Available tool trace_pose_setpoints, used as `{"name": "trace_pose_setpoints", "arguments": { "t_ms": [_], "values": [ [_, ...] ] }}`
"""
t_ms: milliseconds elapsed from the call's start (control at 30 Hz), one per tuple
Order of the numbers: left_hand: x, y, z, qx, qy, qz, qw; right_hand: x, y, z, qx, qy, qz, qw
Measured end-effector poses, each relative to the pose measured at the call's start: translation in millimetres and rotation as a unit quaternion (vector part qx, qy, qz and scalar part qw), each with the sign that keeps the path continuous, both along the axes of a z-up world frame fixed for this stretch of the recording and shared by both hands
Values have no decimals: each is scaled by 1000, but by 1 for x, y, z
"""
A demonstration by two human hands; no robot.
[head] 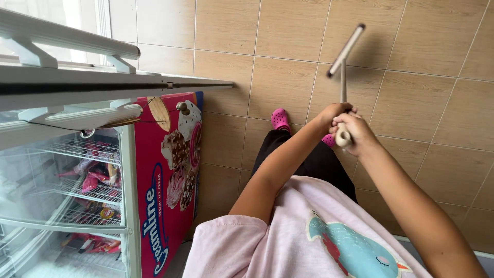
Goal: The person sweeps the tiled floor of a store using a broom and dustpan. They move around shelves and a freezer, sweeping debris into the dustpan and then emptying it.
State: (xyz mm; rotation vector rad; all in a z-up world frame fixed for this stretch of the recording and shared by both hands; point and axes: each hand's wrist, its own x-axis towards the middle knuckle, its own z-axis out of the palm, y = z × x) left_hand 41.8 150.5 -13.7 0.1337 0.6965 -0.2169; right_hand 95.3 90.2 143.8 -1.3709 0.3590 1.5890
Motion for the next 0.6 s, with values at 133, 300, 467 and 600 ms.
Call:
{"name": "trace_pose_setpoints", "arguments": {
  "t_ms": [133, 300, 467, 600],
  "values": [
    [-35, -10, -81, 23, -27, 41, 999, -28, 19, -31, -54, -24, 65, 996],
    [-115, 24, -97, 110, 107, 80, 985, -74, 58, -70, -37, 16, 195, 980],
    [-165, 96, -77, 177, 241, 128, 946, -104, 124, -56, -20, 30, 240, 970],
    [-147, 120, -76, 190, 267, 114, 938, -90, 119, -88, -9, 80, 204, 976]
  ]
}}
